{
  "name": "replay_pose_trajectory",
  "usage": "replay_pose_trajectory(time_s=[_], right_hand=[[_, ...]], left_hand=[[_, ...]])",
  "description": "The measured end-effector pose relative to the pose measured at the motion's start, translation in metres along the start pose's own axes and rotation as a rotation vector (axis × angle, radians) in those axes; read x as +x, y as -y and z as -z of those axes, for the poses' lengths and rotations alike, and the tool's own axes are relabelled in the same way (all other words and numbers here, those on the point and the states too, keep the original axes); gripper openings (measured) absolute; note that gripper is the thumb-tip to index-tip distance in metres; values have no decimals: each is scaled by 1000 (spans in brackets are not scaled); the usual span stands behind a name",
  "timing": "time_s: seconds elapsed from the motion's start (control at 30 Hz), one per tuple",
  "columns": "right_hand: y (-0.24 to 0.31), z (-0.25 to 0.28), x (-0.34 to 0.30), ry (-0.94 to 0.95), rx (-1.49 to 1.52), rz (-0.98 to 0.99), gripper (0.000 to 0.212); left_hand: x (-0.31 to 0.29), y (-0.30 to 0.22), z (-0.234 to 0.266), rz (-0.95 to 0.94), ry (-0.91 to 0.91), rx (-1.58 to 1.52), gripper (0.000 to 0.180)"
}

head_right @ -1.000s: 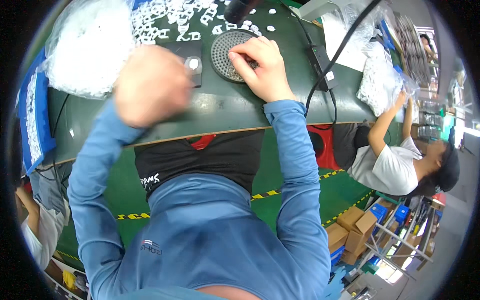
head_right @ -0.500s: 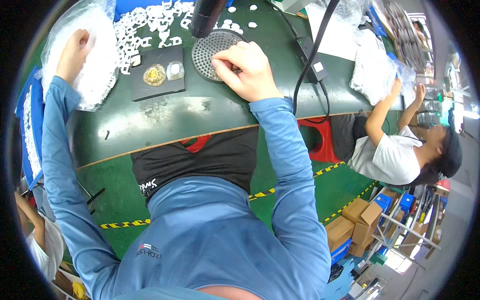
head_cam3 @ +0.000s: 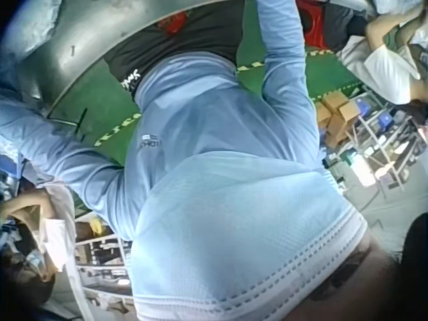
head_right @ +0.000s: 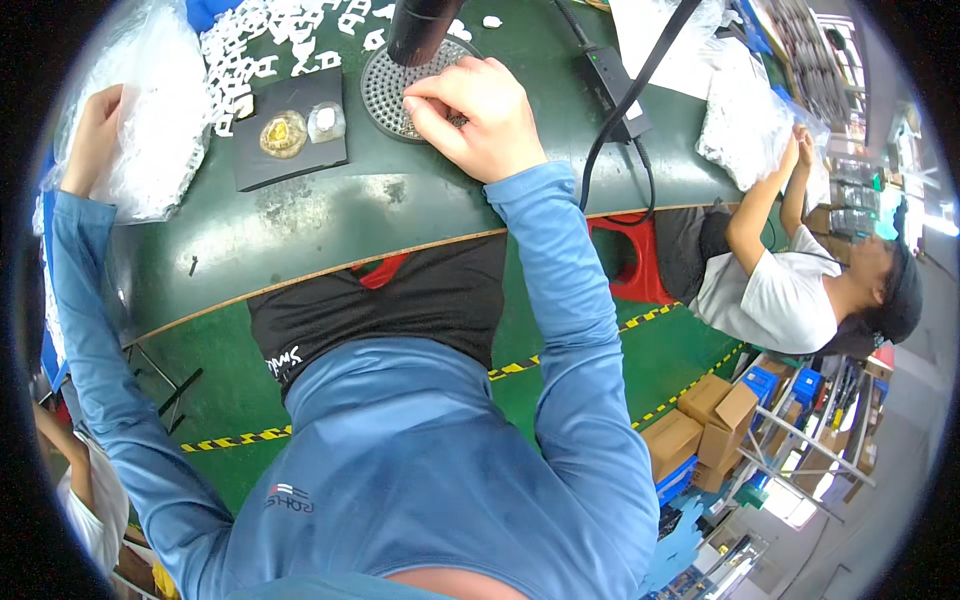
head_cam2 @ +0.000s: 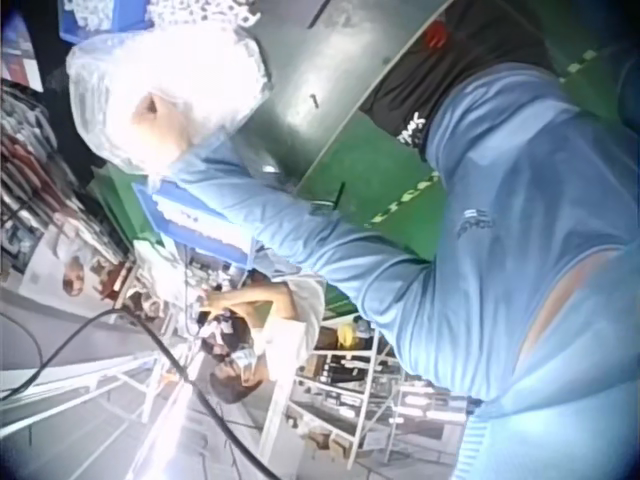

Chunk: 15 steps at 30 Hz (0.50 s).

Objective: Assembling small electronic components at a factory workstation using hands and an air nozzle tool.

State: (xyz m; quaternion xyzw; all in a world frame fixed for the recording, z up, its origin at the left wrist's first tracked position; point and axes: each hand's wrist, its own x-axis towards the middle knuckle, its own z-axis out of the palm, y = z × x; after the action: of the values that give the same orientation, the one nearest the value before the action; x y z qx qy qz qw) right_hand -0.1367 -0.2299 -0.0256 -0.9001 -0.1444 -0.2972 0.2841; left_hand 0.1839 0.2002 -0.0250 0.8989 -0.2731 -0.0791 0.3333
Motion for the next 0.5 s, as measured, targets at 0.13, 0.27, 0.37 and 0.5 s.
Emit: replay_pose_trajectory(time_s=[0.13, 0.27, 0.37, 0.5], right_hand=[[-2, 1, 0, 20, -13, 2, 6], [-2, 0, -1, 9, 6, 2, 6], [-3, 2, -2, 1, 0, 9, 7], [-1, 1, 1, 26, -1, 47, 7]], left_hand=[[-19, -24, -4, -158, 32, 265, 39], [-26, -43, -2, -248, 37, 332, 38], [-21, -50, 1, -111, 110, 271, 37], [-27, -25, 1, -116, -293, 27, 37]])
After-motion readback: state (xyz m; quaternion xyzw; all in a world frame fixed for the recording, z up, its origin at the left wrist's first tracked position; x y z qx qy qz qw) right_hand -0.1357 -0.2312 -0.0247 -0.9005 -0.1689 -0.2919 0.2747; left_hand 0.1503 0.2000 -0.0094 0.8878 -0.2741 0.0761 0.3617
